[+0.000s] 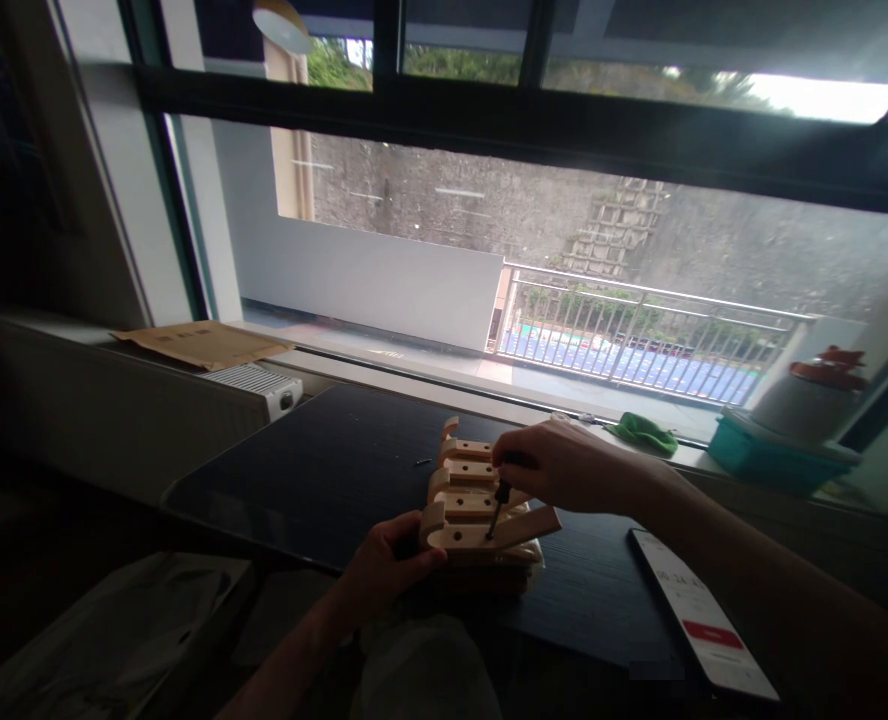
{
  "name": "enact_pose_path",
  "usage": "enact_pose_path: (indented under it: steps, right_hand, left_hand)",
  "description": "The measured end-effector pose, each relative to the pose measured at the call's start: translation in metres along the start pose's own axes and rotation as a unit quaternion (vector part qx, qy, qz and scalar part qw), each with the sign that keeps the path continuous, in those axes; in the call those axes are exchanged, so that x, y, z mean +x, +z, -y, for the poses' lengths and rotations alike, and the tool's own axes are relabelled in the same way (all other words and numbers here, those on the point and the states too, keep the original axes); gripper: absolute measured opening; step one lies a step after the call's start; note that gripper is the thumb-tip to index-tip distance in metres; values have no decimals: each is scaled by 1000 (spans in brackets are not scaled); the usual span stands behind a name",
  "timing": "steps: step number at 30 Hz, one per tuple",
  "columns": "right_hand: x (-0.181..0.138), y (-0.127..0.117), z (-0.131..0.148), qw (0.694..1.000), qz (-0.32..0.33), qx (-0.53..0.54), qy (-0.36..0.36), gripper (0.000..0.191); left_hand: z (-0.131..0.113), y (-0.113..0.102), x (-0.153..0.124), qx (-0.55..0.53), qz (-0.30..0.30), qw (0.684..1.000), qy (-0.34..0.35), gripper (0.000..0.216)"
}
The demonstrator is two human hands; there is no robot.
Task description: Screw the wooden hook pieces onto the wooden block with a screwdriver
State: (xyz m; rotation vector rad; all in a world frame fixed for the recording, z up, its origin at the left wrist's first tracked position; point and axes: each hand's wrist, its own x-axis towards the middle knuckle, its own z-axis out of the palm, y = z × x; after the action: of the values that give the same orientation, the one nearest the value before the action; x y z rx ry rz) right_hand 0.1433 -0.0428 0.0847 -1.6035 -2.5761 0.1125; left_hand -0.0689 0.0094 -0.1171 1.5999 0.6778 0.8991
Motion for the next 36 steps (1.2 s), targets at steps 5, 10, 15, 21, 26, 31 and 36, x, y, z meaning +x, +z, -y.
enact_pose_path:
  steps: [5,10,15,21,26,31,36]
  right_hand:
    - [1,7,-3,1000,-4,23,4,28]
    - [3,11,-2,999,-16,14,36,32]
    - [0,3,-1,999,-8,-17,26,30]
    - [-3,4,-5,1000,-2,11,-7,27]
    - [1,12,-8,1000,-16,17,10,28]
    - [3,9,-4,999,-17,-15,32,34]
    - [0,4,-2,1000,-4,-16,18,27]
  left_hand:
    - [0,0,0,11,-1,1000,1,34]
    - [-3,0,1,19,-11,1000,-2,36]
    - [-1,1,1,17,-7,1000,4,36]
    - [3,-1,1,10,-4,1000,7,35]
    - [2,0,1,-5,2,1000,2,34]
    - [-1,1,1,-1,-6,1000,4,35]
    - [-2,1,1,-2,-3,1000,7,36]
